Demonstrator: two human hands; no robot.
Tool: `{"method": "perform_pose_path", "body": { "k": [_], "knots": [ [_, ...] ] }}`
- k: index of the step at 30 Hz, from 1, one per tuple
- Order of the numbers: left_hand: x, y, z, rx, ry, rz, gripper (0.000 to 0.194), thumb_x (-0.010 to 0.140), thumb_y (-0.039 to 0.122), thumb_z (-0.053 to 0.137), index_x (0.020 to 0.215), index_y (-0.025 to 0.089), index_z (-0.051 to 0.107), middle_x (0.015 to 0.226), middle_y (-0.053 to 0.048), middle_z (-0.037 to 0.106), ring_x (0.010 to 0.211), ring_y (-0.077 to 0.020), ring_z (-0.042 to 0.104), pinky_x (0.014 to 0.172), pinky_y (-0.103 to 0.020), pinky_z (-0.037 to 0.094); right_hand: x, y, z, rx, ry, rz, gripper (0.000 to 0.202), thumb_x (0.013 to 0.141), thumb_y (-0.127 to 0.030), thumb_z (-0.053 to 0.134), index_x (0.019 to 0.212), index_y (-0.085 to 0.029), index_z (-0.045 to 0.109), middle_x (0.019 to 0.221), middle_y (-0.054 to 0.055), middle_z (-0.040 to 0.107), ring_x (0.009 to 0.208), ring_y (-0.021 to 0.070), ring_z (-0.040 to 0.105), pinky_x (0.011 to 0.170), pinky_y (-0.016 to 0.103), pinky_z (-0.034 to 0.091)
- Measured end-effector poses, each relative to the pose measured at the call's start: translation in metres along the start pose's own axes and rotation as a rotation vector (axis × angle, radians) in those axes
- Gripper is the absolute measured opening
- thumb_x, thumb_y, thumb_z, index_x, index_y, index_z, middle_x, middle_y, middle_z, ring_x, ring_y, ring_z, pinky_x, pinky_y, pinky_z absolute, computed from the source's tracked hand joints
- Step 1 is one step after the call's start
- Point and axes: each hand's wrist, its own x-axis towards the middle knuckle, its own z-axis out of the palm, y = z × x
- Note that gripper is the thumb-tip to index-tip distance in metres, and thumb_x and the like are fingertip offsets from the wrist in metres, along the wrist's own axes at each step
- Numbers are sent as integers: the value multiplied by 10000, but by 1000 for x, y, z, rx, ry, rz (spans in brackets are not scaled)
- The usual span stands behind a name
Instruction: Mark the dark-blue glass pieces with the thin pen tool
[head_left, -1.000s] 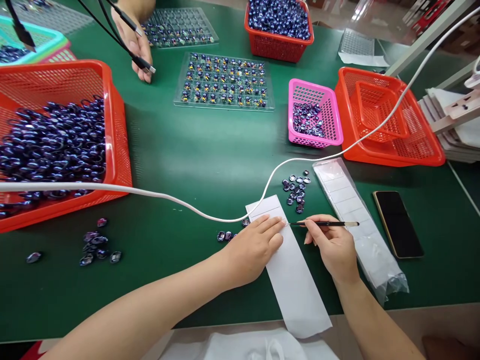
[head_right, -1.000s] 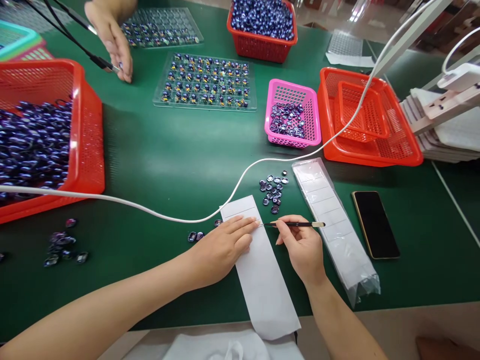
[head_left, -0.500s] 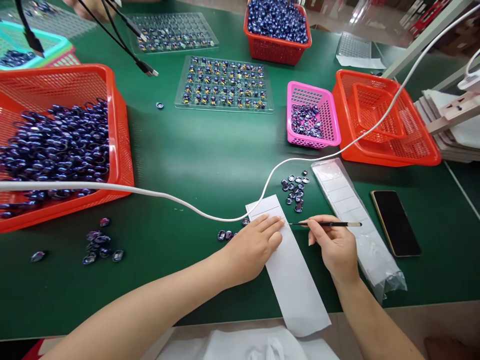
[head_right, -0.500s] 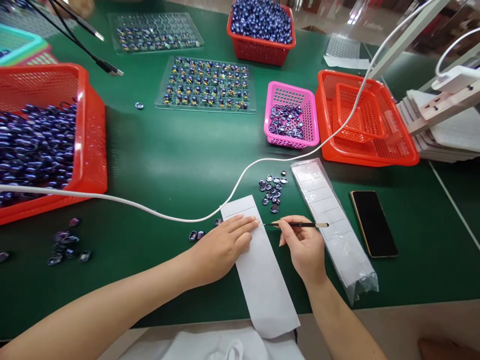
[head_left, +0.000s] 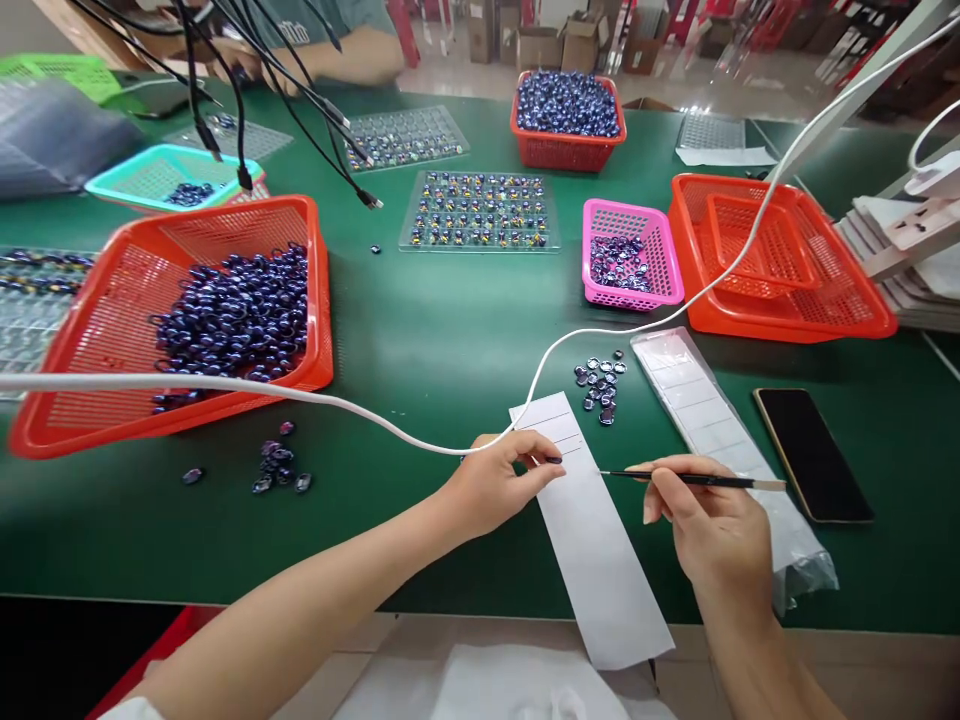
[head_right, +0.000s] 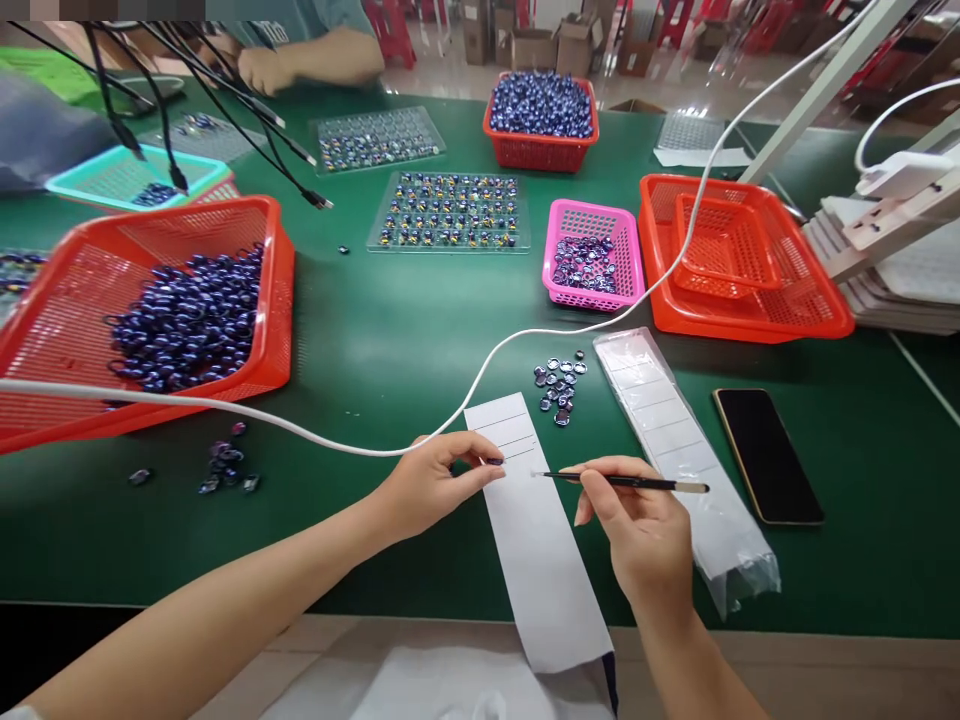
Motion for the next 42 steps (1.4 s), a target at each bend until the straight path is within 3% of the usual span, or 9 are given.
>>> {"method": "perform_pose_path", "body": {
  "k": [4, 8, 14, 20, 24, 32, 37, 42],
  "knots": [
    [-3, -3, 5, -209, -15, -119, 119, 847, 290, 700, 902, 190, 733, 819, -24, 744, 763, -166, 675, 707, -275, 527, -9, 3, 8, 22, -12, -16, 105, 898, -284, 728, 955, -197, 717, 809, 53, 734, 570, 134, 620, 550, 263, 515],
    [-3, -6, 13, -312, -24, -115, 156, 854, 301, 682, 924, 173, 738, 824, -48, 746, 770, -177, 686, 707, -285, 543, -7, 13, 18, 70, 25, -28, 100, 906, -289, 720, 954, -202, 705, 772, 37, 723, 560, 136, 619, 546, 268, 511],
    [-3, -12, 16, -238, 57, 31, 138, 818, 235, 705, 929, 162, 741, 919, -83, 745, 827, -191, 684, 793, -323, 565, -10, 17, 21, 46, 42, -46, 84, 912, -280, 716, 957, -210, 711, 814, 43, 735, 577, 134, 621, 566, 272, 514],
    [-6, -14, 14, -95, 35, 264, 291, 871, 144, 617, 1140, 137, 727, 976, -110, 730, 825, -173, 675, 794, -305, 554, -14, 14, 22, -18, 38, -48, 72, 907, -274, 720, 952, -218, 721, 828, 34, 729, 584, 129, 624, 581, 265, 531],
    [-6, -15, 13, -19, 36, 318, 283, 890, 149, 592, 1129, 120, 740, 972, -128, 718, 828, -184, 681, 738, -285, 553, -14, 15, 22, -64, 53, -36, 92, 903, -282, 721, 956, -207, 725, 790, 36, 722, 586, 134, 627, 577, 257, 529],
    [-5, -18, 9, -14, 47, 245, 227, 930, 217, 611, 1095, 165, 758, 934, -95, 765, 855, -197, 706, 782, -294, 564, -12, 14, 22, -57, 78, -49, 167, 867, -324, 738, 954, -183, 721, 762, 63, 728, 532, 169, 630, 525, 307, 539],
    [-4, -13, 5, -116, -30, 148, 292, 958, 203, 531, 1158, 147, 737, 932, -94, 773, 854, -199, 702, 800, -312, 558, -13, 14, 22, -47, 96, -36, 155, 876, -321, 728, 951, -186, 709, 814, 78, 741, 542, 166, 627, 516, 306, 533],
    [-2, -12, 4, -210, -59, 39, 247, 871, 226, 668, 1078, 150, 778, 884, -85, 758, 790, -186, 677, 716, -282, 548, -13, 16, 22, -6, 91, -20, 109, 892, -281, 724, 953, -193, 707, 870, 77, 748, 557, 147, 620, 542, 292, 526]
  ]
}}
